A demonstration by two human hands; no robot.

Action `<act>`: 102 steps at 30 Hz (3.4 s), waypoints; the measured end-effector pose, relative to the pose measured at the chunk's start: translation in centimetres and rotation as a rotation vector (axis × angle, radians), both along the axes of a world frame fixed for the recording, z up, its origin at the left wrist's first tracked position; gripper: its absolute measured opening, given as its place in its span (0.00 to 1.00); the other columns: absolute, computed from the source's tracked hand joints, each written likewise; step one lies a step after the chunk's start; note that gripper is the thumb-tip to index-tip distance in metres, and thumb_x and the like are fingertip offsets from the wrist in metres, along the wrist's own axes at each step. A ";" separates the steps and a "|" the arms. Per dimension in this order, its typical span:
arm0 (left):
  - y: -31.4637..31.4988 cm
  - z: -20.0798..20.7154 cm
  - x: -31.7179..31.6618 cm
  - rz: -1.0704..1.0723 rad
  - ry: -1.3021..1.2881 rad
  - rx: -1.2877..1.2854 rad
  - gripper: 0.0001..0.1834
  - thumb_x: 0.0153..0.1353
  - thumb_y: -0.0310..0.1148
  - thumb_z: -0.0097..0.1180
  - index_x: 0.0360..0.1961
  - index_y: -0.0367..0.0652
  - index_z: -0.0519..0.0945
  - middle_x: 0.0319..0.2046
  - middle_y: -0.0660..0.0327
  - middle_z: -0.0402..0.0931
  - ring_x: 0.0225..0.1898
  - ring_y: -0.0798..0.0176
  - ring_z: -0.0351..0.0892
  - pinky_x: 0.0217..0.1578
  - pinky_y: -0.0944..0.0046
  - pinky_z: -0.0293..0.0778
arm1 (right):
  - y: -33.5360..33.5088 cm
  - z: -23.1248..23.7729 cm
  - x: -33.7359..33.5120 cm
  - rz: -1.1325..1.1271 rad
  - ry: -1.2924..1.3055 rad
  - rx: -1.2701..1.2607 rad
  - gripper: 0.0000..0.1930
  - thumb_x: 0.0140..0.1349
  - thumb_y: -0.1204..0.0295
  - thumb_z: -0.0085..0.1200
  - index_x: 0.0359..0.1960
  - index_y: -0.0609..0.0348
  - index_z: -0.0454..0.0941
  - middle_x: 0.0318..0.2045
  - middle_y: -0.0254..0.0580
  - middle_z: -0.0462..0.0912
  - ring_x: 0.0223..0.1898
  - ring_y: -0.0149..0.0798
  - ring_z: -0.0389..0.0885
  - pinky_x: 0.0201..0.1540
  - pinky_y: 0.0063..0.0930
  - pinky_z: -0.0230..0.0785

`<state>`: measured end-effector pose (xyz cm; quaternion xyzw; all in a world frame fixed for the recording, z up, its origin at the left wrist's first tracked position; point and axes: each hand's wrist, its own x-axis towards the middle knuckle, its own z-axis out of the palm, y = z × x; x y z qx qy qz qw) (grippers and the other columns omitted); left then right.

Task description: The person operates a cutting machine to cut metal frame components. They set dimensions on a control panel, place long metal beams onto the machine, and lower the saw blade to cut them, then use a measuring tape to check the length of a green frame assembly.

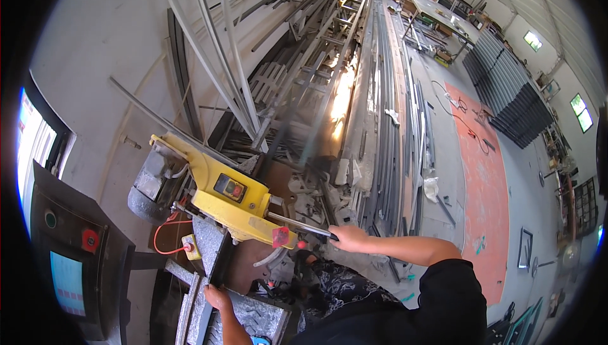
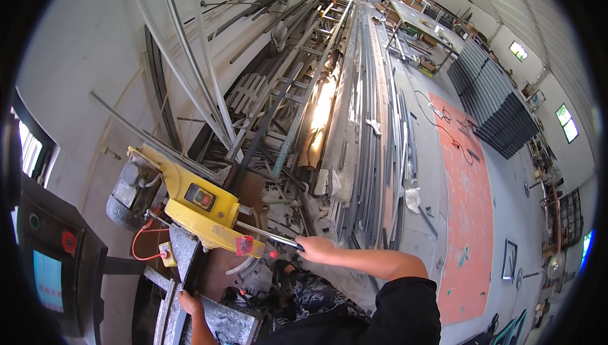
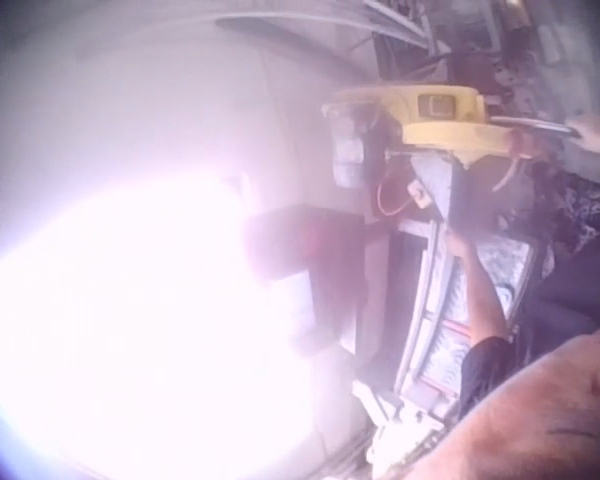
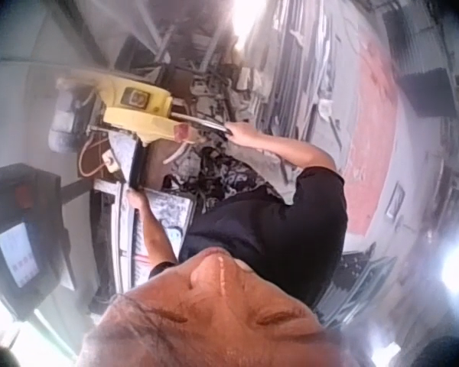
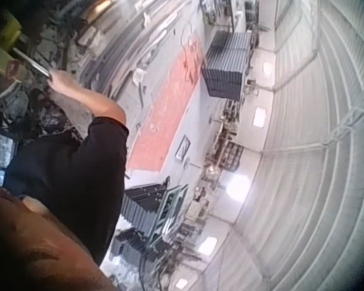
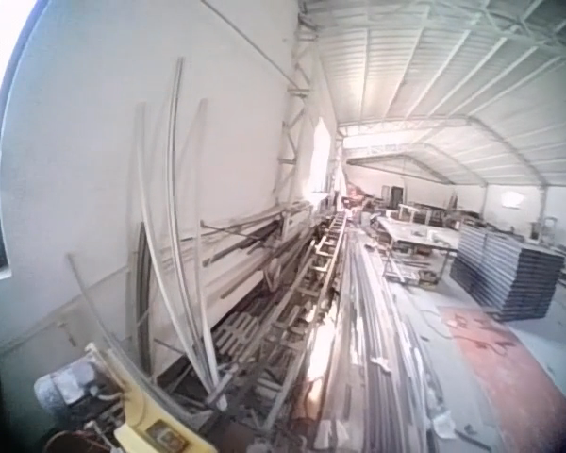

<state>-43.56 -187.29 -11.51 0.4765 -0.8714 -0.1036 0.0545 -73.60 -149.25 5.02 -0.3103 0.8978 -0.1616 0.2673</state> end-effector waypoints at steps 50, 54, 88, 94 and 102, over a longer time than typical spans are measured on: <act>18.4 5.3 7.2 0.371 0.112 0.001 0.37 0.32 0.37 0.72 0.47 0.38 0.73 0.46 0.48 0.72 0.50 0.46 0.70 0.51 0.51 0.64 | -20.7 24.0 -16.1 0.150 -0.238 -0.392 0.18 0.64 0.56 0.48 0.42 0.60 0.76 0.24 0.36 0.78 0.20 0.24 0.75 0.19 0.11 0.64; 20.9 3.4 11.0 0.994 -0.205 -0.207 0.40 0.38 0.41 0.72 0.52 0.35 0.69 0.50 0.46 0.70 0.54 0.44 0.66 0.55 0.51 0.62 | -19.0 2.1 -30.9 0.329 0.086 -0.230 0.12 0.59 0.69 0.54 0.43 0.60 0.78 0.33 0.42 0.82 0.32 0.35 0.81 0.37 0.26 0.72; 15.7 8.0 14.8 0.200 0.037 0.410 0.39 0.33 0.42 0.60 0.49 0.32 0.67 0.53 0.44 0.66 0.62 0.45 0.59 0.65 0.48 0.48 | -22.3 -19.5 -14.6 0.902 0.349 -0.013 0.24 0.48 0.76 0.56 0.51 0.61 0.70 0.49 0.56 0.71 0.54 0.55 0.66 0.57 0.43 0.58; 14.8 7.1 15.6 0.190 0.014 0.468 0.30 0.34 0.43 0.59 0.38 0.36 0.68 0.31 0.50 0.72 0.38 0.45 0.73 0.42 0.50 0.67 | -26.6 -12.7 3.8 1.203 0.519 -0.372 0.19 0.41 0.72 0.62 0.38 0.56 0.73 0.35 0.40 0.75 0.41 0.46 0.72 0.42 0.41 0.64; 18.1 6.4 15.6 0.252 0.033 0.403 0.30 0.35 0.45 0.62 0.39 0.38 0.69 0.33 0.50 0.74 0.40 0.47 0.75 0.47 0.51 0.65 | -34.0 -17.5 28.1 1.285 0.252 -0.609 0.06 0.47 0.69 0.56 0.26 0.52 0.74 0.28 0.38 0.76 0.35 0.43 0.74 0.38 0.39 0.66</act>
